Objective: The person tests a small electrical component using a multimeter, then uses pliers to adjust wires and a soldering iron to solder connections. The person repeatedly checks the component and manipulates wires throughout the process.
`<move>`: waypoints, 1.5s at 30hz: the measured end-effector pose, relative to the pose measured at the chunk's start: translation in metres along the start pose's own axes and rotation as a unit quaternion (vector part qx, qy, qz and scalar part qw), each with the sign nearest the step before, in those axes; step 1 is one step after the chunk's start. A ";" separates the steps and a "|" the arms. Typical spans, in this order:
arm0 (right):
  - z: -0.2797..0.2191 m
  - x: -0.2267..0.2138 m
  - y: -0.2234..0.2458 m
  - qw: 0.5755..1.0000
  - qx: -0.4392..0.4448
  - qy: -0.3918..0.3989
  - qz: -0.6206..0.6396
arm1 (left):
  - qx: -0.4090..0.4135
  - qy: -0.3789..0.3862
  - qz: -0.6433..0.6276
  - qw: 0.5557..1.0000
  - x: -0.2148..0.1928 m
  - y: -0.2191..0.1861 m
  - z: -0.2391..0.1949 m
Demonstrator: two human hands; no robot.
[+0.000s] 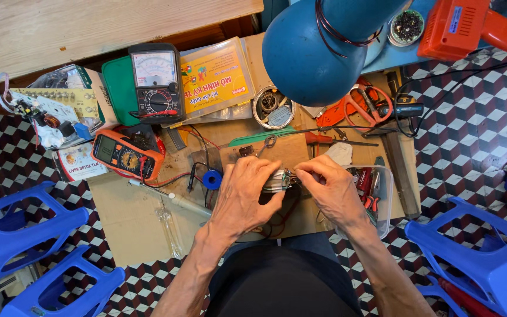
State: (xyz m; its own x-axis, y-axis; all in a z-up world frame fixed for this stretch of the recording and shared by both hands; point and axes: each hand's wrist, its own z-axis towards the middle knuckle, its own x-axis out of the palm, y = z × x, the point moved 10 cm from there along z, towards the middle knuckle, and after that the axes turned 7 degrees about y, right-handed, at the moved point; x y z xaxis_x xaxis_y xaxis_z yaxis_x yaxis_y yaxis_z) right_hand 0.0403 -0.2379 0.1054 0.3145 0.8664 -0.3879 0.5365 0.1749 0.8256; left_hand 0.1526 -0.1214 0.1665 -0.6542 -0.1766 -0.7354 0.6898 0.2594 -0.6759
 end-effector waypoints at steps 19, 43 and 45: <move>0.017 0.012 -0.024 0.997 0.038 0.025 0.057 | 0.017 0.065 0.047 0.997 0.011 0.015 0.016; -0.006 0.013 -0.006 0.997 0.021 -0.024 0.072 | -0.014 0.025 0.047 0.999 0.013 0.005 0.000; -0.010 0.013 -0.006 0.996 0.026 -0.043 0.072 | -0.017 0.022 0.044 0.999 0.013 0.006 -0.001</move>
State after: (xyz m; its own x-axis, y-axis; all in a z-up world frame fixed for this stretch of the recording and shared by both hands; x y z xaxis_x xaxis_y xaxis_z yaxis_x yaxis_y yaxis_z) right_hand 0.0335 -0.2233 0.0999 0.4557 0.8374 -0.3018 0.5202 0.0245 0.8537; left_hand 0.1474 -0.1209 0.1531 -0.6043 -0.1107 -0.7890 0.7354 0.3035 -0.6059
